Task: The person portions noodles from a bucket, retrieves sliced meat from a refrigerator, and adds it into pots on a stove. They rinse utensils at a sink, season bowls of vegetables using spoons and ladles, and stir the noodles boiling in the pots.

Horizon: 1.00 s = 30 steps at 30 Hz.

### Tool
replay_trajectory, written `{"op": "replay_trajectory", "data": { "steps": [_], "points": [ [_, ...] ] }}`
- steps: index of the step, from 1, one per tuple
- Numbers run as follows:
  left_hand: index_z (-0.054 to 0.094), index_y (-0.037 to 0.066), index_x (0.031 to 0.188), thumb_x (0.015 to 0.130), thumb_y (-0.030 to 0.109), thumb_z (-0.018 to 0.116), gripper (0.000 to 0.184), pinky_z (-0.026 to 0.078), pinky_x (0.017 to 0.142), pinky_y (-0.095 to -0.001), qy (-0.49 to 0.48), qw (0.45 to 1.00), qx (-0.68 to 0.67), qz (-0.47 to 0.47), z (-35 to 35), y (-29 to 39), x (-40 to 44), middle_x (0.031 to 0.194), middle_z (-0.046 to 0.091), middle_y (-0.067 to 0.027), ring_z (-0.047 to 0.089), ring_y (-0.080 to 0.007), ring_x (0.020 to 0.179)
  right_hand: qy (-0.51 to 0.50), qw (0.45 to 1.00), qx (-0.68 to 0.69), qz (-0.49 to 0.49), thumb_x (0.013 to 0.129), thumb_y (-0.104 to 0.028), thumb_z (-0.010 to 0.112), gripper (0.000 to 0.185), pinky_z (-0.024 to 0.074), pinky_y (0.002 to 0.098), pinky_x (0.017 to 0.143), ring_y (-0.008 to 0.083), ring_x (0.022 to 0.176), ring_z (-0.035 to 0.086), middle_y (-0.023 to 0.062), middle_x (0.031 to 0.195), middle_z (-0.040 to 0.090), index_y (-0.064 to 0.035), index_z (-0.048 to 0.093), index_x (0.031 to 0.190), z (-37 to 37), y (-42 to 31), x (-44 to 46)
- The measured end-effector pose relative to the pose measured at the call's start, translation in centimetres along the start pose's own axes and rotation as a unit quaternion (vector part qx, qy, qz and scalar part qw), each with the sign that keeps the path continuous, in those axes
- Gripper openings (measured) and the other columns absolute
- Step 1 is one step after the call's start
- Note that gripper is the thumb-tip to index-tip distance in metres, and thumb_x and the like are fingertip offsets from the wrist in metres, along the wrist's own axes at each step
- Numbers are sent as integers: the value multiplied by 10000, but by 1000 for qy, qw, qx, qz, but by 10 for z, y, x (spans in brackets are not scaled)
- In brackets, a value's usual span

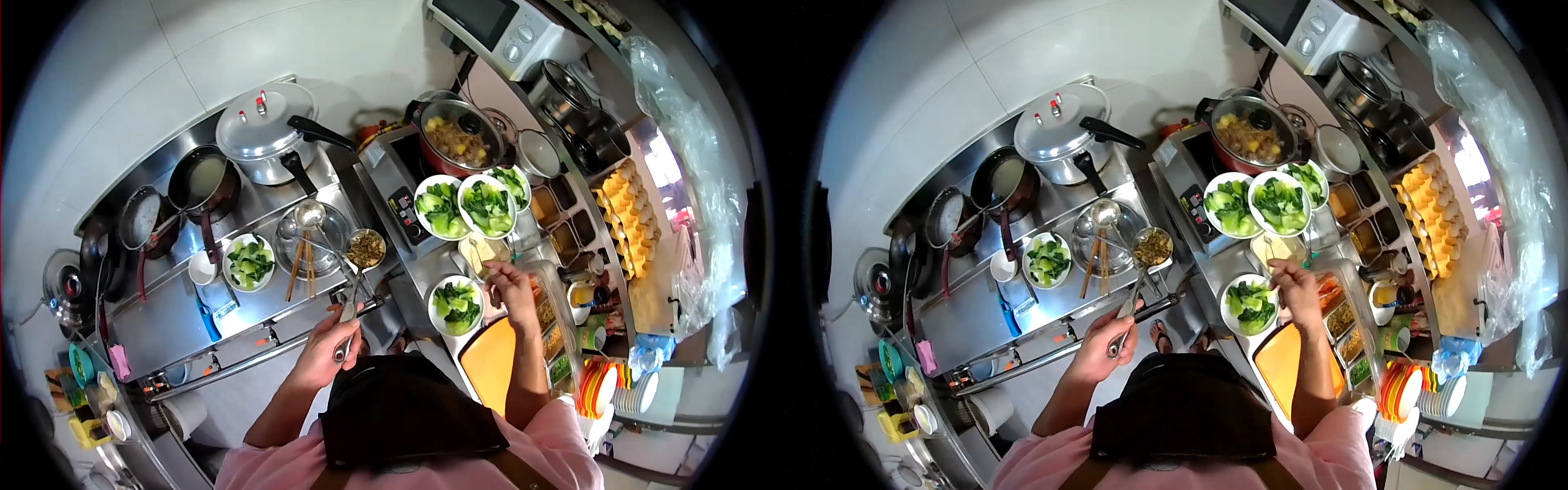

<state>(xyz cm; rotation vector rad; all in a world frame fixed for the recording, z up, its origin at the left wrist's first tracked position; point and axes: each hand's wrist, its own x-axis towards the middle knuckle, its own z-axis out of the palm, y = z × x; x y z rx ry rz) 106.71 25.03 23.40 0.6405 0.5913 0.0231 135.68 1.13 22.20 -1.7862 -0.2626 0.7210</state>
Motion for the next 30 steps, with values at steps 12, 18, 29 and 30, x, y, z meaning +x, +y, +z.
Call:
{"op": "replay_trajectory", "data": {
  "steps": [12, 18, 29, 30],
  "points": [
    [552, 70, 1266, 976, 180, 523, 311, 347, 440, -268, 27, 999, 20, 19, 27, -35, 0, 627, 487, -23, 439, -103, 502, -167, 985, -43, -2, 940, -95, 604, 202, 477, 263, 586, 104, 608, 590, 47, 694, 631, 33, 668, 1082, 80, 38, -57],
    [534, 69, 1310, 983, 174, 493, 346, 351, 436, -264, 65, 997, 35, 34, 42, -66, -18, 645, 494, -19, 442, -105, 498, -244, 965, -61, -76, 910, -43, 529, 260, 500, 270, 684, 104, 718, 607, 27, 768, 634, -25, 646, 1141, 91, 50, -85],
    [506, 67, 1305, 992, 261, 503, 368, 351, 442, -268, 114, 992, 37, 35, 55, -119, -65, 633, 461, -8, 429, -119, 498, -391, 903, 148, 100, 990, -548, 436, 546, 417, 235, 497, 104, 647, 536, 18, 847, 613, -58, 673, 1033, 129, 92, -127],
    [517, 66, 1277, 991, 267, 510, 350, 352, 438, -267, 126, 991, 41, 33, 51, -122, -69, 632, 465, -6, 432, -120, 492, -391, 903, 159, 82, 988, -575, 420, 574, 412, 235, 492, 106, 664, 546, 25, 827, 614, -58, 670, 975, 133, 93, -132]
  ]
}}
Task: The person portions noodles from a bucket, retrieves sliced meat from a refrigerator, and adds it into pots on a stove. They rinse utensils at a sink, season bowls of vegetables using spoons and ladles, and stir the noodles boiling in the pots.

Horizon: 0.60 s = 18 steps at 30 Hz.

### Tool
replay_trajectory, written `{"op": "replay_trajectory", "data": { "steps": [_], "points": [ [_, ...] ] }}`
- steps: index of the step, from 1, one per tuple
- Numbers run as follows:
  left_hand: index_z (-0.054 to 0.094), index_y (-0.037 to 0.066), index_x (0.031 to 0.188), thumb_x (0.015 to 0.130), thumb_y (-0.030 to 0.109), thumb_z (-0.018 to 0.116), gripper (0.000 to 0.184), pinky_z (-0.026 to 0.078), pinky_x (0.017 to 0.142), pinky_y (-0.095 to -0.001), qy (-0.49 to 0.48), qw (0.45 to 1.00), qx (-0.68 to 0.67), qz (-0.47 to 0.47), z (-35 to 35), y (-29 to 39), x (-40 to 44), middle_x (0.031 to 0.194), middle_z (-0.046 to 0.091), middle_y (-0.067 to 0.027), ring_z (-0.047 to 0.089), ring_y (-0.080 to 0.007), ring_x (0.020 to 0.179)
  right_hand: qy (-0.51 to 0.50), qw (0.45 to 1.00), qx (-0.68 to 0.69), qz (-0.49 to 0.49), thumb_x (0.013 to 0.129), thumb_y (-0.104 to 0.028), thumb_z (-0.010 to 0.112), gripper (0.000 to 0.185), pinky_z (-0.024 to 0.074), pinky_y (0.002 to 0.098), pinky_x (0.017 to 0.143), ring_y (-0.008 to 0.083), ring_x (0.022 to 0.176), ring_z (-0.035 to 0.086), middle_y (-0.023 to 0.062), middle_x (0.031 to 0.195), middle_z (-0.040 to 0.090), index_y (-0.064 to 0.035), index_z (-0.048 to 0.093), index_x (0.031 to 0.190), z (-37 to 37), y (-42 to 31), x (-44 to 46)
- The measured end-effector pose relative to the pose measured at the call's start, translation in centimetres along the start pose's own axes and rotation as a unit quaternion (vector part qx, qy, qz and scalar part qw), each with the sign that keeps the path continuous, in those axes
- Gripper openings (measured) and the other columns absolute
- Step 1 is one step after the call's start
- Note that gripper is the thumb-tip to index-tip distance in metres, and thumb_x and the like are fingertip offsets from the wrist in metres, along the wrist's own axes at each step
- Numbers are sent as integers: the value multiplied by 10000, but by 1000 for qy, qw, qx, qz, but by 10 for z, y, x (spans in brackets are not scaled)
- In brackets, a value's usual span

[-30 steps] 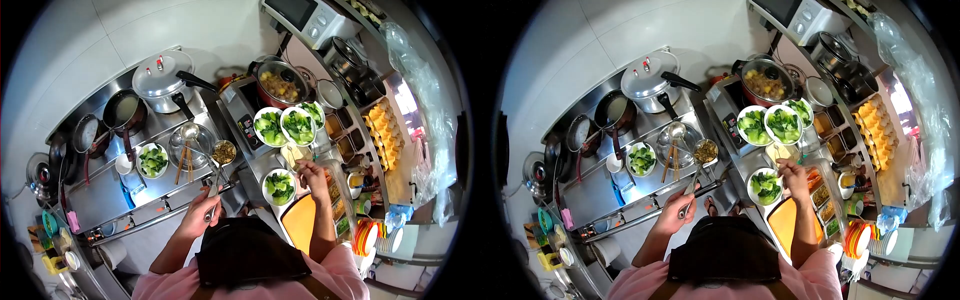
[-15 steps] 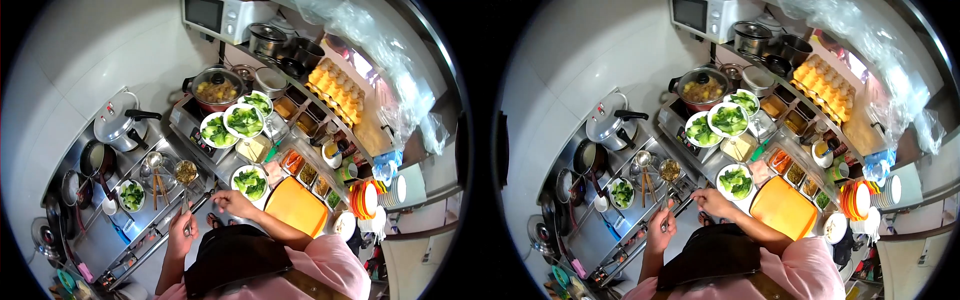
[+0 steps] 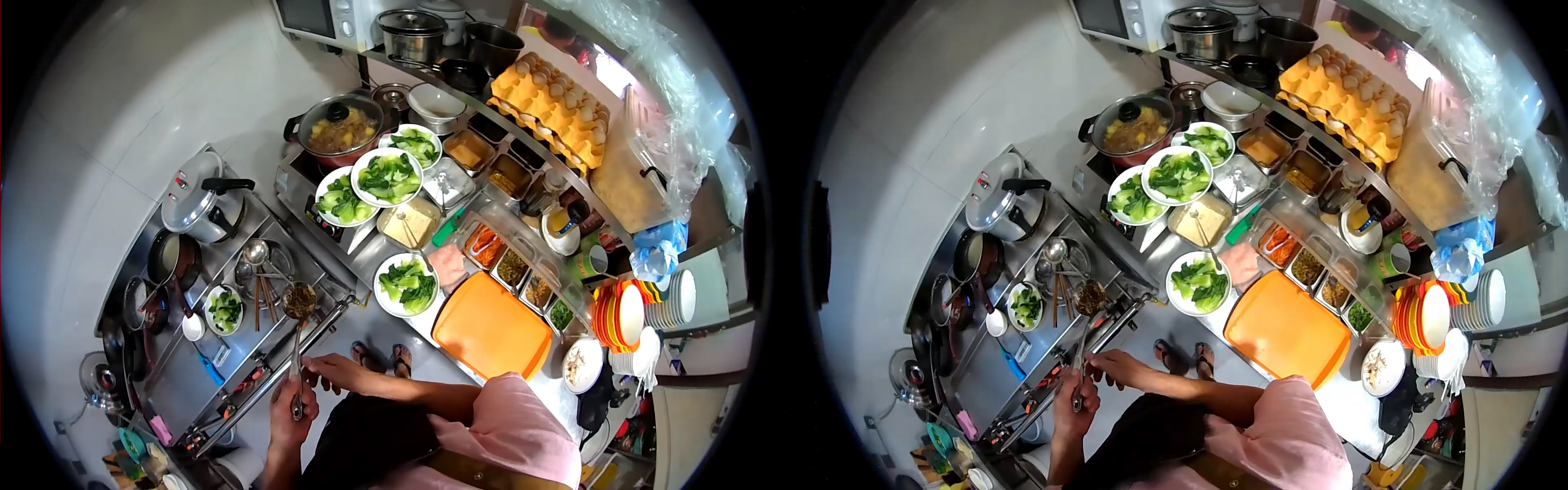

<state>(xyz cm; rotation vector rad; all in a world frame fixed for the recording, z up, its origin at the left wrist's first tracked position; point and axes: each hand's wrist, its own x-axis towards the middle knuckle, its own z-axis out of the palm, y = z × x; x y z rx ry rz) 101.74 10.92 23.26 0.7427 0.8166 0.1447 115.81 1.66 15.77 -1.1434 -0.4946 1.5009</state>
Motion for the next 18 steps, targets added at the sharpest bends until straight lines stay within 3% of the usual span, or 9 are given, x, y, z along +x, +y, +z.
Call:
{"op": "replay_trajectory", "data": {
  "steps": [3, 6, 8, 11, 12, 15, 16, 18],
  "points": [
    [551, 71, 1147, 984, 283, 534, 269, 363, 423, -255, 16, 1000, -1, 6, -10, -8, -10, 641, 500, 0, 450, -117, 471, -28, 1000, 1, -9, 991, -561, 425, 559, 393, 226, 475, 103, 671, 547, 30, 815, 620, -58, 663, 938, 15, 4, 3],
    [559, 74, 1128, 987, 285, 542, 254, 389, 423, -241, 17, 1000, -6, 15, -25, -15, -17, 664, 543, -7, 486, -114, 483, -51, 996, 24, 66, 991, -528, 462, 481, 382, 235, 488, 113, 617, 550, 41, 757, 638, -84, 629, 917, 30, -1, 5],
    [559, 95, 1009, 990, 318, 536, 225, 356, 439, -245, 26, 999, 15, 20, -28, -13, -27, 658, 508, 8, 448, -107, 494, -61, 990, 27, 128, 968, -534, 501, 444, 405, 258, 553, 133, 577, 574, 45, 688, 633, -105, 610, 932, 45, -6, 8],
    [555, 86, 928, 1001, 343, 516, 269, 347, 445, -252, 17, 998, 39, 47, -54, -7, -36, 661, 501, -3, 453, -109, 503, -64, 990, 31, 118, 929, -565, 530, 496, 386, 272, 460, 138, 505, 530, 49, 668, 627, -74, 592, 899, 75, 10, 23],
    [555, 81, 925, 1004, 350, 510, 284, 351, 447, -253, 7, 997, 48, 57, -69, -7, -37, 661, 504, -7, 461, -111, 505, -88, 986, 26, 140, 913, -572, 550, 485, 447, 313, 688, 176, 615, 650, 52, 699, 642, -106, 621, 1025, 85, 5, 25],
    [555, 51, 936, 1015, 362, 499, 326, 377, 443, -239, 10, 994, 75, 77, -115, 2, -51, 643, 528, -25, 488, -117, 485, -105, 986, 16, 132, 913, -547, 568, 496, 480, 347, 734, 201, 637, 673, 72, 739, 654, -87, 627, 1086, 124, 11, 40],
    [551, 50, 944, 1021, 365, 486, 331, 387, 448, -241, -14, 992, 82, 93, -135, 1, -56, 655, 536, -29, 504, -124, 501, -96, 987, 50, 117, 909, -503, 597, 509, 517, 363, 712, 227, 622, 680, 86, 739, 656, -47, 620, 1134, 138, 22, 48],
    [541, 48, 983, 1033, 380, 454, 347, 410, 462, -244, -36, 991, 82, 100, -163, 13, -70, 681, 555, -39, 543, -138, 538, -59, 993, 42, 97, 929, -408, 601, 482, 559, 355, 534, 248, 550, 654, 125, 714, 638, 27, 595, 1136, 175, 23, 60]
  ]
}}
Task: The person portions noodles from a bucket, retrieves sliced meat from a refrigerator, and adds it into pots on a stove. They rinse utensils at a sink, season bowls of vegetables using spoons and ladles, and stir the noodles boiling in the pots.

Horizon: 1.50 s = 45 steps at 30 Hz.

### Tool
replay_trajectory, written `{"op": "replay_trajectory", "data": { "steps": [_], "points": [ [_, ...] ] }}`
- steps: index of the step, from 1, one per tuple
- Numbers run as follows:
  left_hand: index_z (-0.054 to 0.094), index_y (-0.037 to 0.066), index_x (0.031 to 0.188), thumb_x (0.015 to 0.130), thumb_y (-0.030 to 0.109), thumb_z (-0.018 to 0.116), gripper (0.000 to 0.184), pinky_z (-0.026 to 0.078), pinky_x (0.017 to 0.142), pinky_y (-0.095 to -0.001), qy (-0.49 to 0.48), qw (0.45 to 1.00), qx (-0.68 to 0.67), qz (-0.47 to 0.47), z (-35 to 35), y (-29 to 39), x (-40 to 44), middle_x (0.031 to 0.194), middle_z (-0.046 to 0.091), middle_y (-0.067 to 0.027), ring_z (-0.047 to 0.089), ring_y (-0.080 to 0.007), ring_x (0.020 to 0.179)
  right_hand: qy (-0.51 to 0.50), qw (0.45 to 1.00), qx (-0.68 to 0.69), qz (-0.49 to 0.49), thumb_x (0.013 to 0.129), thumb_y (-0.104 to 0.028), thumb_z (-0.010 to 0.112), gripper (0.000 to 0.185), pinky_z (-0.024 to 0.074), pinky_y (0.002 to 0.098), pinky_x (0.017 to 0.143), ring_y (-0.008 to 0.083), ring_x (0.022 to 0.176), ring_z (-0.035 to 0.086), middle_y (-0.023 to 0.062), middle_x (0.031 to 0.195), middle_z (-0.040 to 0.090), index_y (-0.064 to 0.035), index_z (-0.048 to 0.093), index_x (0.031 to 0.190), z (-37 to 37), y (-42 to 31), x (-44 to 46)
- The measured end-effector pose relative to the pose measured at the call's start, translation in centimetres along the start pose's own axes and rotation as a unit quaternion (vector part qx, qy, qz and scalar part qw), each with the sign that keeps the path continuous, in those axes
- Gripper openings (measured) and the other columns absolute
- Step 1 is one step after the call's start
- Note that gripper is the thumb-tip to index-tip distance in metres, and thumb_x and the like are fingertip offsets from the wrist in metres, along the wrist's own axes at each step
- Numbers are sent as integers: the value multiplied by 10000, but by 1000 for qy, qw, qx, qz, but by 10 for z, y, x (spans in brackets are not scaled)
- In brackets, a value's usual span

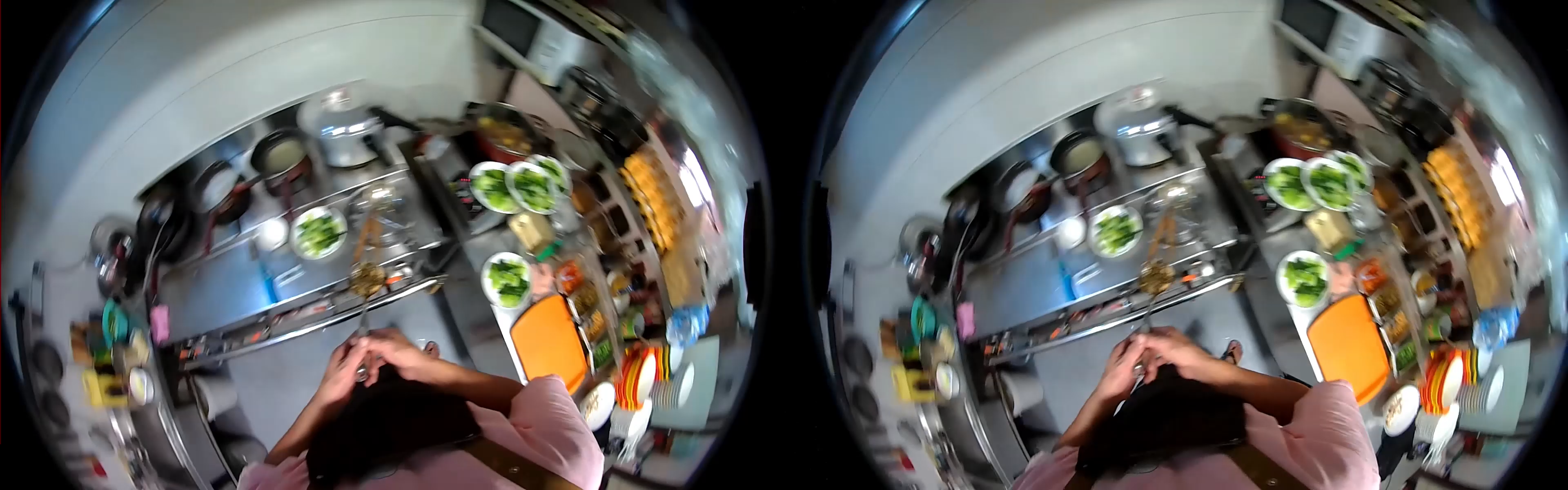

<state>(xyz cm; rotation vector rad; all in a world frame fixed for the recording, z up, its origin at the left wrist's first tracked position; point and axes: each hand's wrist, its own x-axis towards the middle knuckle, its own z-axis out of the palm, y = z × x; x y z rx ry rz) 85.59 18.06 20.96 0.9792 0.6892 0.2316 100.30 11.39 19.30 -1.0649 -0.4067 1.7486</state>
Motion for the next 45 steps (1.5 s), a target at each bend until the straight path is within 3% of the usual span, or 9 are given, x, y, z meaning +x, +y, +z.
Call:
{"op": "replay_trajectory", "data": {
  "steps": [3, 7, 11, 18, 26, 31, 36, 41, 45],
  "points": [
    [515, 49, 1097, 1043, 440, 391, 414, 443, 482, -241, -14, 1000, 1, -20, -44, 13, -22, 714, 593, -56, 594, -152, 581, 3, 1000, -3, 16, 935, -369, 613, 411, 527, 350, 522, 233, 483, 601, 110, 653, 600, 35, 594, 1009, 47, -7, 22],
    [261, 50, 1504, 1036, 488, 369, 650, 469, 529, -238, -4, 1000, -3, 2, -106, 19, -53, 760, 632, -84, 591, -127, 599, 68, 997, -20, 15, 914, -283, 641, 257, 439, 275, 590, 137, 630, 570, 25, 715, 600, -29, 630, 949, 82, 0, 61],
    [226, 48, 1525, 1028, 447, 435, 671, 467, 533, -233, 79, 996, 28, 25, -165, 15, -77, 756, 638, -68, 584, -111, 607, 47, 999, 0, 5, 893, -230, 655, 205, 455, 319, 703, 156, 814, 583, 60, 819, 634, -30, 627, 863, 121, -23, 92],
    [281, 74, 1511, 1007, 266, 547, 601, 450, 534, -233, 193, 981, 2, 35, -243, 6, -109, 741, 627, -52, 549, -91, 594, 11, 998, -45, 49, 912, -208, 620, 185, 470, 328, 637, 184, 753, 569, 82, 836, 619, -25, 621, 886, 168, -76, 161],
    [286, 17, 1495, 989, 234, 568, 618, 466, 564, -237, 282, 958, -33, 36, -283, -9, -118, 740, 645, -57, 565, -100, 603, -28, 995, -30, 87, 890, -216, 632, 171, 452, 299, 639, 146, 719, 550, 57, 884, 622, -53, 612, 938, 202, -148, 323],
    [331, -5, 1470, 977, 242, 579, 605, 507, 646, -275, 344, 935, 80, 27, -311, -8, -108, 760, 685, -89, 629, -133, 664, -12, 995, -35, 93, 897, -113, 547, 131, 492, 264, 547, 134, 645, 566, 74, 794, 622, -1, 610, 918, 207, -201, 446],
    [341, -11, 1461, 972, 233, 578, 595, 526, 620, -290, 428, 901, 72, -9, -347, -8, -110, 779, 698, -108, 651, -150, 653, -14, 976, -173, 135, 859, -65, 552, 155, 300, 219, 405, 82, 469, 399, 15, 591, 457, -14, 546, 712, 177, -243, 555],
    [321, -37, 1454, 957, 220, 573, 613, 509, 529, -289, 513, 855, 40, -64, -382, -73, -120, 792, 695, -140, 618, -169, 576, 18, 920, -389, 51, 867, -71, 552, 161, 265, 271, 356, 106, 426, 399, 43, 610, 495, -22, 519, 717, 168, -248, 594],
    [364, -62, 1422, 922, 246, 602, 634, 537, 599, -315, 505, 853, 33, -130, -397, -128, -120, 777, 713, -144, 666, -193, 617, 51, 892, -450, -7, 851, -73, 563, 124, 253, 287, 345, 120, 417, 397, 60, 616, 506, -20, 508, 754, 167, -231, 621]
  ]
}}
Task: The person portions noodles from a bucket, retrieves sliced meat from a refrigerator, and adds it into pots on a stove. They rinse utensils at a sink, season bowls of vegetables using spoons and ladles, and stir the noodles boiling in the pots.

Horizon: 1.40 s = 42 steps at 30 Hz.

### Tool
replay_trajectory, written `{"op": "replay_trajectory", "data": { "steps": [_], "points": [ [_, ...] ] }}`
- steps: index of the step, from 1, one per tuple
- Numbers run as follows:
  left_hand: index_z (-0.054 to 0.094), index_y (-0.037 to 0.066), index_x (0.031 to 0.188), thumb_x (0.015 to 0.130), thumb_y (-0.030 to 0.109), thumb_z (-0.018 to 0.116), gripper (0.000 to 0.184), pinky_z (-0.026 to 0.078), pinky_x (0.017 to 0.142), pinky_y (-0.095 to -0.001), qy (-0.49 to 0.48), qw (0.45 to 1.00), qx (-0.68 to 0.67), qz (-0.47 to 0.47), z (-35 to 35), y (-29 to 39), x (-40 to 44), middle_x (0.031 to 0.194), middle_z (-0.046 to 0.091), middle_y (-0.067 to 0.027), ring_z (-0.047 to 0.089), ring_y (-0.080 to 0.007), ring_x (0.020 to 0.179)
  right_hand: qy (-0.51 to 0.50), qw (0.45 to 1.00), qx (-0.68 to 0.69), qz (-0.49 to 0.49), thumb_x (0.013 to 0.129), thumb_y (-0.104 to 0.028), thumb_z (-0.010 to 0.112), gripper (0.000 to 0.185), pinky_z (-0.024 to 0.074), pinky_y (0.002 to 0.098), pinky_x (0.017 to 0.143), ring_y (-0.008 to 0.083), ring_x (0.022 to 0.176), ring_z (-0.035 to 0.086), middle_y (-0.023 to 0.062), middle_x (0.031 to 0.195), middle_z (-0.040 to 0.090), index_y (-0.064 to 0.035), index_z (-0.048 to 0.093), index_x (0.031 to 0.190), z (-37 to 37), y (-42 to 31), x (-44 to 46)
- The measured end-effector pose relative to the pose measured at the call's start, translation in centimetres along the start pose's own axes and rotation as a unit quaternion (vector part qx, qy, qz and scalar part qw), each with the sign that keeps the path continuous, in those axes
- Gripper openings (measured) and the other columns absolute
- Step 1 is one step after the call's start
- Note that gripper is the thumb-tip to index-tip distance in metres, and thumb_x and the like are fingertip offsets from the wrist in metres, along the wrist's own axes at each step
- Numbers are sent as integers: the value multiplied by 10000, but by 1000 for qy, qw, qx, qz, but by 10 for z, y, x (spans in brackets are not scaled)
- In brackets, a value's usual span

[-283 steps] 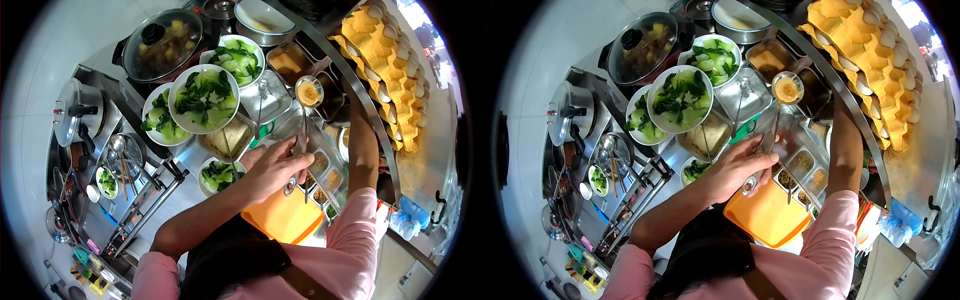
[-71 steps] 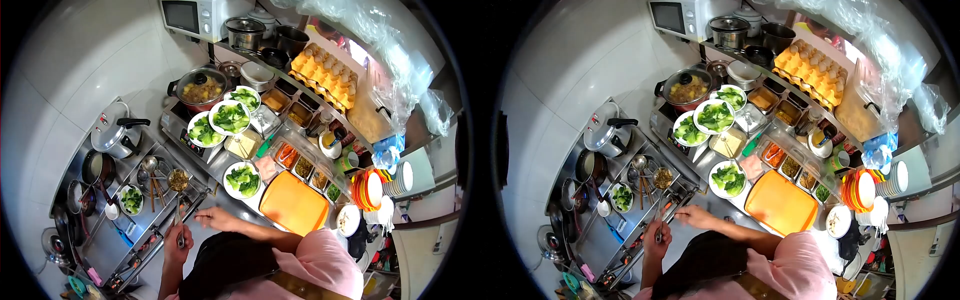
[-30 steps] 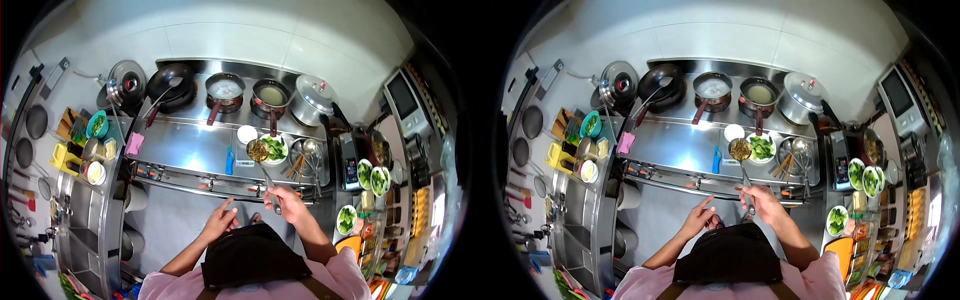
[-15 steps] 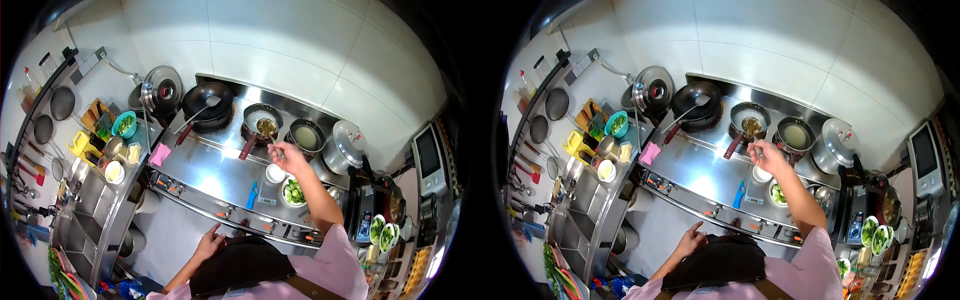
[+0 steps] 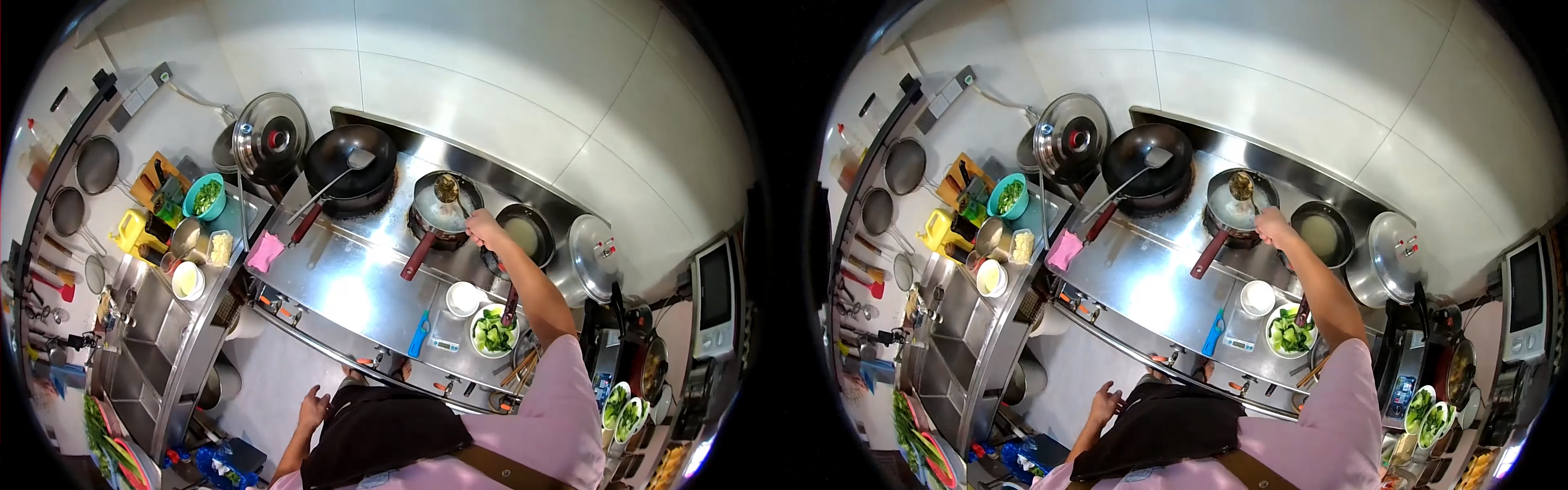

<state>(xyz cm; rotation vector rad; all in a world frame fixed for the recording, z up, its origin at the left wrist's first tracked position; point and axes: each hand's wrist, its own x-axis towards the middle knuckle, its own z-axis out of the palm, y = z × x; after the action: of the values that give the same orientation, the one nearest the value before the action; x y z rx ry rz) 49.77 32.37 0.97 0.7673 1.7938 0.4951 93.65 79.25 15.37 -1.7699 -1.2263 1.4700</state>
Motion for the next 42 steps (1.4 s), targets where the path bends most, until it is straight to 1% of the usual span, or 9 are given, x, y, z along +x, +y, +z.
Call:
{"op": "replay_trajectory", "data": {
  "steps": [14, 19, 22, 25, 28, 31, 34, 37, 42],
  "points": [
    [443, -55, 1372, 915, 272, 609, 587, 531, 642, -316, -94, 995, 27, 13, -32, 14, 92, 792, 711, -144, 670, -190, 667, 3, 996, -6, 88, 869, -70, 564, 94, 263, 285, 339, 120, 414, 423, 69, 624, 524, -5, 523, 815, -9, 2, -15],
    [458, -48, 1364, 916, 263, 610, 566, 535, 635, -317, -111, 994, 20, 16, -46, 27, 118, 796, 712, -144, 670, -193, 656, -33, 991, 110, 72, 890, -125, 552, 238, 258, 280, 347, 111, 400, 362, 34, 588, 483, -44, 516, 669, 4, 2, -14],
    [463, -44, 1360, 921, 228, 602, 535, 533, 621, -307, -121, 993, 8, 2, -51, 31, 126, 802, 714, -140, 666, -188, 644, -4, 998, 56, 27, 875, -136, 563, 201, 368, 363, 376, 212, 439, 504, 107, 624, 566, -20, 553, 712, 4, 6, -1],
    [466, -41, 1358, 925, 190, 590, 506, 526, 598, -292, -132, 991, -22, -20, -52, 36, 130, 805, 715, -136, 661, -180, 631, 98, 939, -316, -93, 881, -151, 527, 179, 516, 472, 574, 378, 656, 658, 229, 791, 667, 11, 604, 874, 9, 5, -1],
    [466, -40, 1356, 926, 169, 583, 493, 521, 570, -287, -127, 989, -61, -35, -55, 40, 130, 803, 713, -142, 653, -180, 614, 211, 823, -510, -138, 836, -153, 561, 255, 536, 486, 673, 388, 745, 685, 254, 873, 687, 7, 637, 1020, 4, 47, 29],
    [472, -39, 1346, 925, 158, 578, 477, 518, 545, -290, -108, 984, -123, -67, -53, 20, 136, 796, 708, -152, 645, -186, 597, 193, 845, -493, -75, 830, -157, 551, 265, 485, 545, 863, 471, 962, 632, 306, 981, 659, 6, 661, 1008, 14, 33, 7],
    [488, -34, 1322, 924, 137, 566, 439, 518, 530, -293, -83, 978, -152, -114, -55, -4, 141, 788, 703, -159, 642, -191, 588, 195, 818, -524, -136, 846, -176, 563, 214, 529, 498, 651, 383, 723, 680, 240, 837, 686, 4, 656, 915, 7, 47, 9],
    [509, -24, 1281, 921, 106, 544, 384, 524, 506, -309, -54, 974, -166, -145, -57, -37, 150, 770, 694, -160, 638, -198, 564, 30, 985, -160, 61, 862, -181, 577, 193, 432, 396, 421, 236, 481, 563, 138, 684, 630, -3, 622, 802, -18, 39, 16],
    [521, -25, 1234, 924, 96, 520, 332, 527, 464, -334, -62, 972, -159, -162, -65, -55, 151, 755, 686, -165, 624, -213, 514, -63, 976, 147, 150, 922, -140, 535, 182, 269, 226, 341, 68, 407, 374, 52, 646, 564, 4, 596, 830, -14, 9, -8]
  ]
}}
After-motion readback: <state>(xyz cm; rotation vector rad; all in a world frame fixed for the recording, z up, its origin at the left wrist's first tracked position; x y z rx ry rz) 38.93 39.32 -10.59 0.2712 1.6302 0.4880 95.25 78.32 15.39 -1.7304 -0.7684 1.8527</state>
